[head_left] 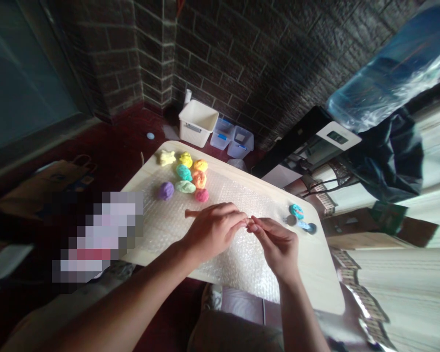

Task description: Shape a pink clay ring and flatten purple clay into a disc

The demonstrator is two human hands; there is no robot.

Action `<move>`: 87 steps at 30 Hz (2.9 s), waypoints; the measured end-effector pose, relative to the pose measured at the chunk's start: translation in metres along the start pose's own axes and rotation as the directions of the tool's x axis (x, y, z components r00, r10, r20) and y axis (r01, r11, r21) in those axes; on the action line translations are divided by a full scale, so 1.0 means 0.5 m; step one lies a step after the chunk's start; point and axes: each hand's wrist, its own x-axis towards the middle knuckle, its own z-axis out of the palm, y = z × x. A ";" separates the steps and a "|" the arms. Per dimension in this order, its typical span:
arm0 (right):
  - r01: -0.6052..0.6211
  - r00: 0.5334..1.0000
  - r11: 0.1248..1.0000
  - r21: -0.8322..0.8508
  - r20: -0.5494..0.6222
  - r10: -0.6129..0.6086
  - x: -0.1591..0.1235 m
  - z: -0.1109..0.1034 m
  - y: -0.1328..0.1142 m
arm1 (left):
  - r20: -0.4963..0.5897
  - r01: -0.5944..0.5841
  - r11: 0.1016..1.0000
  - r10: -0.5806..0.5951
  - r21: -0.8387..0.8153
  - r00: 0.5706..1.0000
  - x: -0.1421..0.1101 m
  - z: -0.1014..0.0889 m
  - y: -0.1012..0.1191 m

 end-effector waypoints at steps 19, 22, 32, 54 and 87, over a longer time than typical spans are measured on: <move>0.005 0.999 0.999 0.041 -0.035 -0.004 -0.001 0.026 0.009 | 0.023 0.106 0.956 -0.103 -0.275 0.994 0.003 0.007 -0.011; 0.038 0.998 0.995 0.090 -0.052 -0.034 0.000 0.023 -0.002 | 0.113 0.214 0.839 -0.182 -0.501 0.977 0.013 0.008 -0.010; 0.020 1.000 0.990 0.141 0.019 -0.023 0.004 0.004 -0.007 | 0.291 0.327 0.759 -0.188 -0.564 0.938 0.011 -0.003 0.012; -0.014 0.999 0.998 0.066 0.030 0.012 0.002 0.004 -0.012 | 0.296 0.269 0.881 -0.157 -0.390 0.942 -0.001 -0.002 -0.003; 0.217 0.959 0.944 -0.249 -0.125 -0.254 -0.033 0.068 -0.043 | 0.222 0.273 0.813 -0.181 -0.514 0.958 0.010 -0.021 0.018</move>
